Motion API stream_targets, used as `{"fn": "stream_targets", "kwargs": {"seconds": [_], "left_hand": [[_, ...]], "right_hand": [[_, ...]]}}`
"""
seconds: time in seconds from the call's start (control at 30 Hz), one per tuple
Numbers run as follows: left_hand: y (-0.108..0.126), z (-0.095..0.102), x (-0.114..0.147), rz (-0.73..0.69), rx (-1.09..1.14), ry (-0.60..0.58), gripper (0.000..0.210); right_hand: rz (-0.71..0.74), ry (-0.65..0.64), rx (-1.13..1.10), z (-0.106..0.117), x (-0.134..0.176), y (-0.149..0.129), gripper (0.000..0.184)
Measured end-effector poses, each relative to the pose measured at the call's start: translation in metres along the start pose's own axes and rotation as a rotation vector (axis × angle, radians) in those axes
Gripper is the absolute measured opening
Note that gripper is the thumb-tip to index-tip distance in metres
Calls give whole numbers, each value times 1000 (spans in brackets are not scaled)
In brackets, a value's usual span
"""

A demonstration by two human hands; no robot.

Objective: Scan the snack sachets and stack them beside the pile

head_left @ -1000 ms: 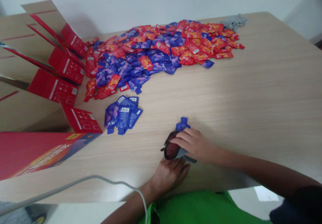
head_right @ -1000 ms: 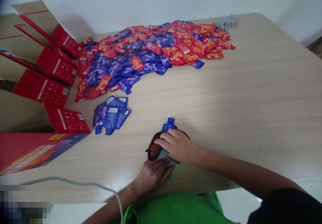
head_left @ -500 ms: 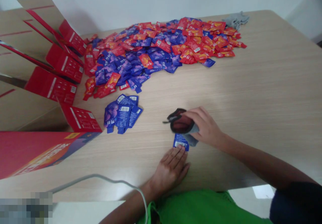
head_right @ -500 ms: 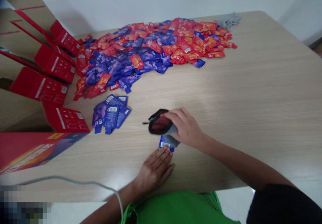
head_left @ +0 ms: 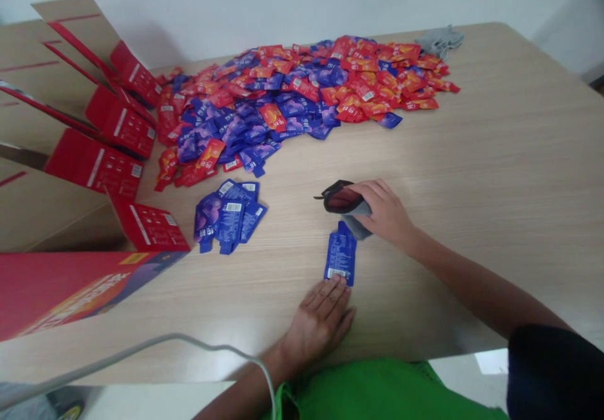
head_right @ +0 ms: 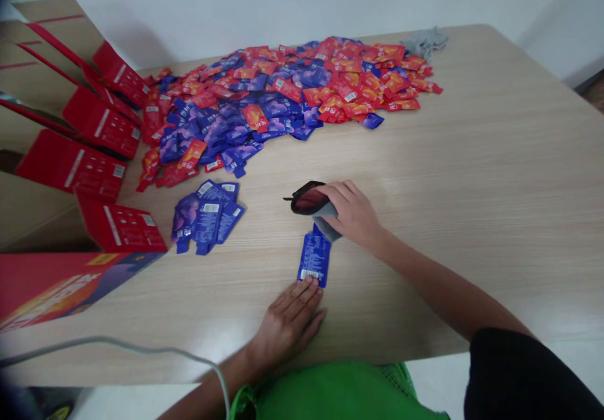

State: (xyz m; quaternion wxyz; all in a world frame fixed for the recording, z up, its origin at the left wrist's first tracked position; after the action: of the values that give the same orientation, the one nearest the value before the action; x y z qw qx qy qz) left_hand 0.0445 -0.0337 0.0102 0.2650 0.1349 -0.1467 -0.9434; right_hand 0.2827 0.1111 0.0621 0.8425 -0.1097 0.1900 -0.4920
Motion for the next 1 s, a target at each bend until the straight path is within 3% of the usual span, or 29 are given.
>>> {"fn": "stream_targets", "kwargs": {"seconds": [0.07,0.13,0.2,0.27,0.37,0.5,0.6,0.67,0.73,0.87,1.0], "left_hand": [[0,-1,0,8,14,-3,39],[0,-3,1,40,42,-15,29],[-1,-4,3,78,71,-26,18],[-1,-4,3,80,72,-35,20],[1,-2,1,22,25,-36,36],[0,-1,1,-6,7,-7,42],[-1,-2,1,5,8,-9,41],[-1,-2,1,8,14,-13,41],[-1,-2,1,9,20,-14,42],[-1,-1,1,40,77,-51,24],[-1,-1,1,36,87,-56,22]], "right_hand": [[99,2,-61,-2,17,-28,51],[245,-136,-90,-19,39,-58,47],[285,-281,-76,-42,56,-74,40],[245,-348,-64,-60,62,-73,39],[148,-333,-59,-68,47,-45,51],[34,-268,20,-47,7,-1,58],[-22,-146,59,-20,-8,9,55],[-37,-29,16,-6,-2,-1,53],[8,4,-52,-4,13,-23,50],[190,-229,-100,-34,50,-72,43],[169,-343,-58,-62,59,-76,37]]}}
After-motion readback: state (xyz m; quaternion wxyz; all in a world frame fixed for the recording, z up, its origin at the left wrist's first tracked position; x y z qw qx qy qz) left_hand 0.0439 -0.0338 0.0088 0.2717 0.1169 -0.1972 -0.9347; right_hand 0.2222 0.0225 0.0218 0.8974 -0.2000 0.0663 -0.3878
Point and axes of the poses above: each hand's wrist, its own x-axis away from the middle knuckle, its own z-axis out of the back of the hand, y = z × x, the point moved 3 cm from there along -x, towards the middle knuckle, and after that the axes turned 12 degrees about -y, right-handed, at the moved point
